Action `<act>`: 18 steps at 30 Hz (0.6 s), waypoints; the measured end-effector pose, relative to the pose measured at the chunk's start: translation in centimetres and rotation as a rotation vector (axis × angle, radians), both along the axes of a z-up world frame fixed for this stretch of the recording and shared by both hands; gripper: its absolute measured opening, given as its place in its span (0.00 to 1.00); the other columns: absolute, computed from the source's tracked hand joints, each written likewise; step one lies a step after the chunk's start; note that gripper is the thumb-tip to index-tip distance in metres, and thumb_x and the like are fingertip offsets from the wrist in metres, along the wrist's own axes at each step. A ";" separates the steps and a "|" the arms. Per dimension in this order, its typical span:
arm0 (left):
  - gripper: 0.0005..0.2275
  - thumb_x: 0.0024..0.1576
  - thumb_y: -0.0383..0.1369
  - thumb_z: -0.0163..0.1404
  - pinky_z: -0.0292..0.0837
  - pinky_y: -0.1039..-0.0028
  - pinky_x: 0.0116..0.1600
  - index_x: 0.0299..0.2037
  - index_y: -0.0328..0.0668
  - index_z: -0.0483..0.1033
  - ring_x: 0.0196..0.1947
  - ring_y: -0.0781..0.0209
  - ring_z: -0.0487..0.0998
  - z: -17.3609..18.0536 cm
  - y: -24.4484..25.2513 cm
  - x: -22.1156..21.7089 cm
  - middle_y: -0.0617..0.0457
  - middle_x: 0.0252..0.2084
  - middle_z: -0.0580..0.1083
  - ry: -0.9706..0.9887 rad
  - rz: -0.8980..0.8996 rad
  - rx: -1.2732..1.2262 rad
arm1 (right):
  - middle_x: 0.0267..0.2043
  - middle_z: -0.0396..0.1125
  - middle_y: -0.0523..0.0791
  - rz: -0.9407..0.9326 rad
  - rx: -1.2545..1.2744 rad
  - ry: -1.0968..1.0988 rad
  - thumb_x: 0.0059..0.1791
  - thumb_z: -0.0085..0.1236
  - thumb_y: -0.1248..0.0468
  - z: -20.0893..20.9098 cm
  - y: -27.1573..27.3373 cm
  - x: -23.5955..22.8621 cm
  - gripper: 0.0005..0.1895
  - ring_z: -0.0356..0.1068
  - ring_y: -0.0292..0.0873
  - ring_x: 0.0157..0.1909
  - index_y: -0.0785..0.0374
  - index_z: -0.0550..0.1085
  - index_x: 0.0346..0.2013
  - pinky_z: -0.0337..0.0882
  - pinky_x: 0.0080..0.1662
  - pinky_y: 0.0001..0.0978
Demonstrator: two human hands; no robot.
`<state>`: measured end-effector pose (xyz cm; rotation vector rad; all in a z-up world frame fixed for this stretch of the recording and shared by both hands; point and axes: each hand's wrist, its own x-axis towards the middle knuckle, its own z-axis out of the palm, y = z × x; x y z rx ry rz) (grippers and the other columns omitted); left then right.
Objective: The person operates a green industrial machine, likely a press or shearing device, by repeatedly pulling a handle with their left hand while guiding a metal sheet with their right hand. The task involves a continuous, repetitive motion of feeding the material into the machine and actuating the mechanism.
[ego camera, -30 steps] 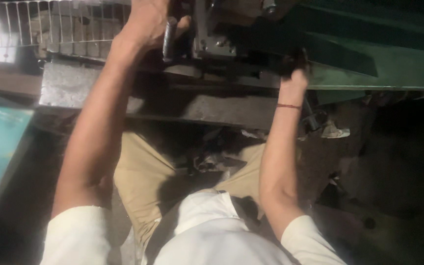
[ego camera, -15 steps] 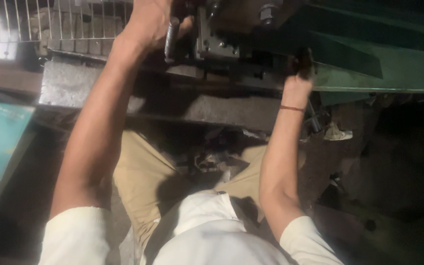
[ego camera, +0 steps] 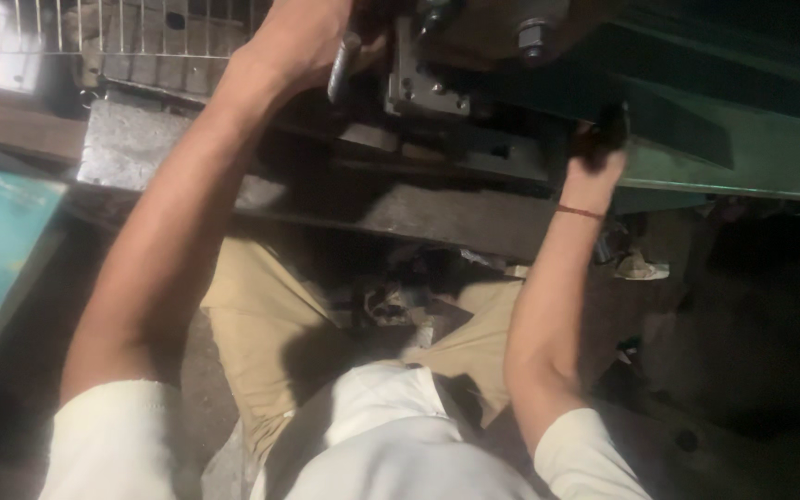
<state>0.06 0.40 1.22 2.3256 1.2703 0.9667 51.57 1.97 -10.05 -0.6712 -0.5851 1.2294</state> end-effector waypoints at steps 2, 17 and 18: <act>0.16 0.63 0.39 0.58 0.76 0.57 0.38 0.49 0.31 0.76 0.34 0.40 0.80 -0.1 0.1 -0.1 0.37 0.36 0.78 0.031 0.005 -0.015 | 0.68 0.61 0.57 0.080 -0.003 0.096 0.57 0.39 0.57 -0.2 1.9 1.5 0.24 0.61 0.54 0.69 0.68 0.66 0.63 0.68 0.68 0.49; 0.31 0.69 0.57 0.51 0.75 0.54 0.34 0.43 0.24 0.76 0.31 0.35 0.78 -2.3 0.3 -0.8 0.30 0.31 0.76 0.152 0.126 0.075 | 0.69 0.60 0.60 0.068 -0.024 -0.022 0.58 0.39 0.57 -0.1 0.9 -0.9 0.26 0.62 0.58 0.70 0.69 0.63 0.67 0.68 0.69 0.51; 0.31 0.69 0.56 0.52 0.74 0.53 0.35 0.43 0.24 0.76 0.31 0.34 0.78 -2.3 0.4 -0.6 0.30 0.31 0.75 0.167 0.133 0.043 | 0.68 0.61 0.59 0.098 -0.021 -0.023 0.58 0.40 0.56 -0.6 0.5 -1.1 0.26 0.63 0.58 0.68 0.68 0.64 0.67 0.70 0.67 0.51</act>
